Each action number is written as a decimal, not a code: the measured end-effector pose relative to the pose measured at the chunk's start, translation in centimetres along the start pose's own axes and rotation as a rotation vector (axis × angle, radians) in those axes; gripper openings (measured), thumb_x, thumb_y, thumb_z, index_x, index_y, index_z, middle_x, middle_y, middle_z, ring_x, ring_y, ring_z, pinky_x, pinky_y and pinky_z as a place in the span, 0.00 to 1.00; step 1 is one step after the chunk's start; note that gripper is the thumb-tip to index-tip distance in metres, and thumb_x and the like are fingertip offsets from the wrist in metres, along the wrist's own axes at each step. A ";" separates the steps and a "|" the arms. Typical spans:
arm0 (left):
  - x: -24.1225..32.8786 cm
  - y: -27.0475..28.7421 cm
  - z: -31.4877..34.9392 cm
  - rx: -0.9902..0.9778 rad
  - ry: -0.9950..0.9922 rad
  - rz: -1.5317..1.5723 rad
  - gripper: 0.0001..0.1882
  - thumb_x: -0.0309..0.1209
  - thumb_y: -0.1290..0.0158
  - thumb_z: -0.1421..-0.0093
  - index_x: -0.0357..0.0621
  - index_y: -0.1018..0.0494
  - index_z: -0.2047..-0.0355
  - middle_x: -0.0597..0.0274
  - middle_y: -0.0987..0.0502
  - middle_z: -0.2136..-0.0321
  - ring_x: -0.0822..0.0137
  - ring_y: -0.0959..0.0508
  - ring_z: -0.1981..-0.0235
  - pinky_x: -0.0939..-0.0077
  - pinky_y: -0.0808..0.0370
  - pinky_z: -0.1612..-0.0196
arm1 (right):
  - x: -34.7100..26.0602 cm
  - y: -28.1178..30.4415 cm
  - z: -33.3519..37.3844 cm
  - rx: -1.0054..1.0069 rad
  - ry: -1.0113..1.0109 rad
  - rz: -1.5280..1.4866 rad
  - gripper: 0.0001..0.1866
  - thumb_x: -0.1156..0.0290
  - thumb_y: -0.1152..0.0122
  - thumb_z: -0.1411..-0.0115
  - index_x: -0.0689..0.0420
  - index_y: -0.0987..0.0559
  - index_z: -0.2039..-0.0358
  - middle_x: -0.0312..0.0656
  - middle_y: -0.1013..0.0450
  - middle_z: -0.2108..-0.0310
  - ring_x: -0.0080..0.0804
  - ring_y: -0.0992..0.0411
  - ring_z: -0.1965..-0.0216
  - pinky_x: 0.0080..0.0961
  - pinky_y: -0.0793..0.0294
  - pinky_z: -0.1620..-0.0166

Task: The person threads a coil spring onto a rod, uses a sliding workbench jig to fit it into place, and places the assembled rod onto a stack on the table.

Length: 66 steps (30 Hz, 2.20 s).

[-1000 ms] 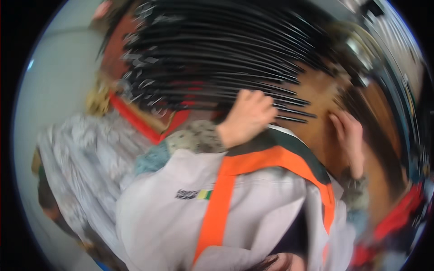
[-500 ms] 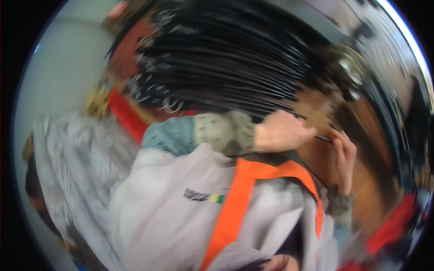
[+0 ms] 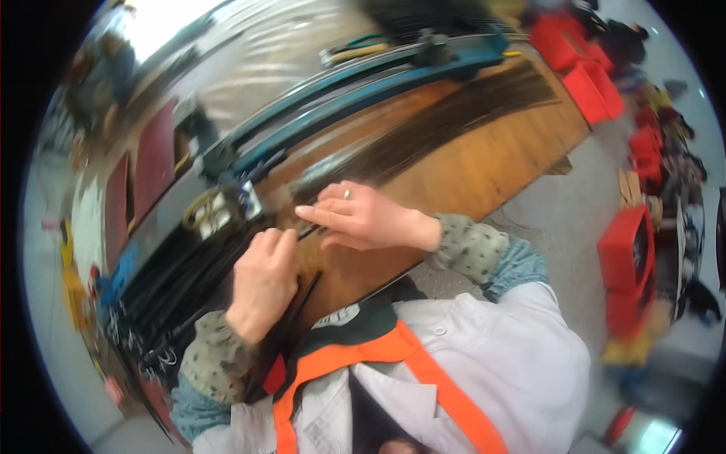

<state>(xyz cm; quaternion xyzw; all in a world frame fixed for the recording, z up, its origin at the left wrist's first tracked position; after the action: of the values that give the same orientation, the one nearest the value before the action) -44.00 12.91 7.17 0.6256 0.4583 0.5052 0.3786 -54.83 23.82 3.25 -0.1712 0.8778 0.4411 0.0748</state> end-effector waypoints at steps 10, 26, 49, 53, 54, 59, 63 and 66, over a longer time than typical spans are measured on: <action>-2.0 7.4 -10.4 0.005 -0.257 -0.266 0.15 0.29 0.41 0.37 0.51 0.22 0.49 0.60 0.30 0.78 0.56 0.23 0.76 0.60 0.27 0.73 | 12.1 10.1 0.8 0.297 -0.300 0.200 0.23 0.63 0.28 0.40 0.54 0.19 0.45 0.45 0.19 0.70 0.36 0.20 0.74 0.29 0.19 0.68; -2.8 9.7 -6.3 0.076 -0.239 -0.419 0.34 0.17 0.46 0.47 0.53 0.26 0.38 0.61 0.32 0.74 0.60 0.26 0.72 0.63 0.26 0.69 | 3.7 6.0 -6.7 0.453 -0.131 0.122 0.40 0.62 0.30 0.40 0.55 0.35 0.29 0.41 0.25 0.64 0.34 0.25 0.67 0.33 0.24 0.67; -16.1 22.2 4.8 0.487 0.123 -0.309 0.23 0.19 0.47 0.33 0.44 0.27 0.38 0.51 0.22 0.63 0.56 0.23 0.67 0.65 0.26 0.61 | 12.4 -0.8 -8.2 0.205 -0.547 -0.156 0.11 0.71 0.41 0.30 0.59 0.18 0.51 0.39 0.21 0.70 0.24 0.24 0.69 0.24 0.25 0.64; -16.2 24.1 7.3 0.521 0.173 -0.167 0.21 0.21 0.46 0.32 0.41 0.26 0.39 0.52 0.23 0.68 0.61 0.25 0.70 0.74 0.29 0.64 | 8.8 -4.6 -19.4 0.097 -0.453 -0.524 0.11 0.67 0.40 0.29 0.58 0.17 0.53 0.35 0.20 0.72 0.19 0.23 0.68 0.21 0.24 0.62; -16.7 24.0 8.1 0.533 0.195 -0.153 0.21 0.21 0.46 0.32 0.41 0.26 0.39 0.52 0.24 0.69 0.61 0.26 0.71 0.74 0.28 0.64 | 8.8 -5.6 -20.9 0.089 -0.444 -0.522 0.11 0.67 0.40 0.29 0.58 0.17 0.53 0.35 0.20 0.72 0.19 0.23 0.68 0.21 0.24 0.62; -19.0 23.7 14.6 0.486 0.374 -0.232 0.21 0.22 0.45 0.32 0.43 0.25 0.39 0.46 0.20 0.66 0.55 0.22 0.68 0.71 0.25 0.60 | 7.8 -8.5 -25.2 0.038 -0.175 -0.214 0.11 0.62 0.35 0.33 0.54 0.13 0.58 0.37 0.19 0.72 0.26 0.24 0.69 0.26 0.24 0.61; -19.6 21.9 17.3 0.518 0.386 -0.188 0.20 0.24 0.45 0.32 0.45 0.25 0.40 0.46 0.21 0.67 0.55 0.22 0.70 0.69 0.25 0.61 | 7.5 -10.6 -26.5 -0.123 -0.213 -0.223 0.13 0.60 0.34 0.35 0.56 0.13 0.59 0.37 0.18 0.72 0.30 0.24 0.66 0.29 0.25 0.58; -20.4 21.5 16.9 0.515 0.418 -0.168 0.20 0.26 0.44 0.32 0.48 0.25 0.39 0.48 0.22 0.68 0.54 0.23 0.72 0.67 0.25 0.64 | 6.4 -13.9 -27.5 -0.361 -0.149 -0.006 0.12 0.59 0.37 0.34 0.54 0.13 0.61 0.39 0.18 0.73 0.35 0.23 0.63 0.31 0.27 0.57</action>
<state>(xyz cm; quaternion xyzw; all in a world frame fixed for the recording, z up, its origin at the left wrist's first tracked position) -24.79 -13.10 18.03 0.5439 0.6883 0.4572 0.1465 -55.13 -7.35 7.47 -0.1513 0.7760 0.6026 0.1088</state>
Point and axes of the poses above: each hand's wrist, its own z-axis away from the middle knuckle, its own y-axis out of the back of the hand, x = y × z, the point moved 8 cm from there along -z, towards the middle knuckle
